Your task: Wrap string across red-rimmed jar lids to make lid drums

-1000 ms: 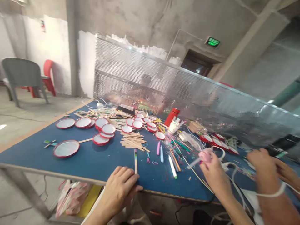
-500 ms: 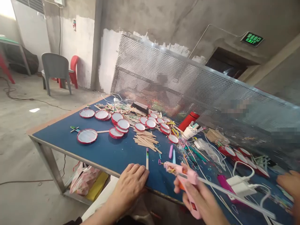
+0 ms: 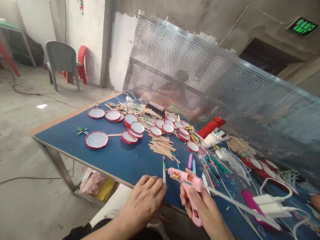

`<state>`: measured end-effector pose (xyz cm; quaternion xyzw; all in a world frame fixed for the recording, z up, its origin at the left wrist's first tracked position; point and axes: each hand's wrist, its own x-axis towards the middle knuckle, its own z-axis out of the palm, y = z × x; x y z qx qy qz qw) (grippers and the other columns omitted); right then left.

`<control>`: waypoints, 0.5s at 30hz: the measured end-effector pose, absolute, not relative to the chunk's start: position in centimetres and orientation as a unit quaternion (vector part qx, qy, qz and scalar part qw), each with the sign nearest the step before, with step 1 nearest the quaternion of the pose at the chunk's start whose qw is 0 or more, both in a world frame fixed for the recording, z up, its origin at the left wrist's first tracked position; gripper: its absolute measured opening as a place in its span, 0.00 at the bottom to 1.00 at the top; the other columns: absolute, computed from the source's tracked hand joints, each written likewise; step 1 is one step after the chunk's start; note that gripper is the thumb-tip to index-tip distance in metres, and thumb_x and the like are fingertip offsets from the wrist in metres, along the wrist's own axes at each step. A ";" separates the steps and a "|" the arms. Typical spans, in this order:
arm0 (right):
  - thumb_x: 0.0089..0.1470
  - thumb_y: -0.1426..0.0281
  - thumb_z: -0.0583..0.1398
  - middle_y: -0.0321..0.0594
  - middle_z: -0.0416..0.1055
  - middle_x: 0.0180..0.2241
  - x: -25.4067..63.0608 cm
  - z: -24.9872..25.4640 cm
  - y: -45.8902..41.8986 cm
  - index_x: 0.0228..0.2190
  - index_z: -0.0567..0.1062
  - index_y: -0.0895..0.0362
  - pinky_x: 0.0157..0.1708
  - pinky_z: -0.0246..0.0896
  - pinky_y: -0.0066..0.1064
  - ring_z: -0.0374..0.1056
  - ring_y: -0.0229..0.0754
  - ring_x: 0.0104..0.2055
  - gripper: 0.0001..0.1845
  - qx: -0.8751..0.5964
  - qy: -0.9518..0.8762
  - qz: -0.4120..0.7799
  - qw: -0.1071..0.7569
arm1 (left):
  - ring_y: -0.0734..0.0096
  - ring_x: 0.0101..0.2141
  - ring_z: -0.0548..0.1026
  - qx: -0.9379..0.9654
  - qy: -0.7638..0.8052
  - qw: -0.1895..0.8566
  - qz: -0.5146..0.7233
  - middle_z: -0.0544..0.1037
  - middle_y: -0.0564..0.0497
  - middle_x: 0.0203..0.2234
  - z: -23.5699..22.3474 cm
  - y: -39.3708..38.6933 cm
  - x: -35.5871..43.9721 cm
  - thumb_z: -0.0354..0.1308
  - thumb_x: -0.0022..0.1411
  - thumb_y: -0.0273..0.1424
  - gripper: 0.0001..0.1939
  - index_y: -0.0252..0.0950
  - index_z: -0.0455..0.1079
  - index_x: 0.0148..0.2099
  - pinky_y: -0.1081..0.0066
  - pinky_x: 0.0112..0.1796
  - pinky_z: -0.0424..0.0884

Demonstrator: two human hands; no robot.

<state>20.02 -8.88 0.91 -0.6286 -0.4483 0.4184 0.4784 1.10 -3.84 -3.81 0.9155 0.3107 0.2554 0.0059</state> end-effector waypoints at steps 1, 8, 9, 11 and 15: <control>0.57 0.48 0.60 0.32 0.67 0.25 19.9 1.1 -8.9 0.61 0.62 0.50 0.16 0.56 0.23 0.59 0.33 0.19 0.36 -0.630 -0.448 0.419 0.476 | 0.65 0.45 0.74 0.916 0.310 0.008 0.256 0.78 0.49 0.47 -3.7 -3.9 1.1 0.54 0.71 0.31 0.11 0.35 0.68 0.53 0.65 0.43 0.65; 0.57 0.48 0.60 0.32 0.68 0.24 19.5 2.2 -9.3 0.61 0.61 0.50 0.18 0.58 0.25 0.60 0.35 0.21 0.37 -0.645 -0.457 0.413 0.452 | 0.64 0.46 0.74 0.916 0.312 0.025 0.250 0.78 0.48 0.47 -3.4 -4.1 1.0 0.51 0.72 0.29 0.11 0.36 0.68 0.54 0.65 0.45 0.66; 0.56 0.48 0.61 0.32 0.69 0.25 19.5 2.3 -9.3 0.61 0.61 0.50 0.18 0.59 0.25 0.60 0.36 0.21 0.37 -0.648 -0.454 0.411 0.453 | 0.64 0.47 0.74 0.916 0.313 0.025 0.250 0.78 0.48 0.47 -3.4 -4.1 1.0 0.51 0.71 0.29 0.12 0.36 0.67 0.54 0.65 0.45 0.66; 0.55 0.48 0.61 0.32 0.69 0.24 19.7 2.2 -9.4 0.61 0.60 0.50 0.17 0.58 0.24 0.61 0.37 0.21 0.38 -0.652 -0.446 0.410 0.456 | 0.63 0.47 0.74 0.915 0.315 0.026 0.249 0.78 0.47 0.48 -3.5 -4.1 1.0 0.51 0.72 0.29 0.12 0.36 0.67 0.55 0.65 0.46 0.66; 0.52 0.51 0.66 0.32 0.70 0.23 19.9 1.7 -9.2 0.60 0.59 0.51 0.16 0.54 0.22 0.63 0.36 0.21 0.40 -0.637 -0.443 0.414 0.475 | 0.62 0.48 0.74 0.915 0.313 0.023 0.254 0.78 0.47 0.48 -3.5 -4.2 1.0 0.52 0.71 0.29 0.14 0.36 0.67 0.56 0.65 0.47 0.65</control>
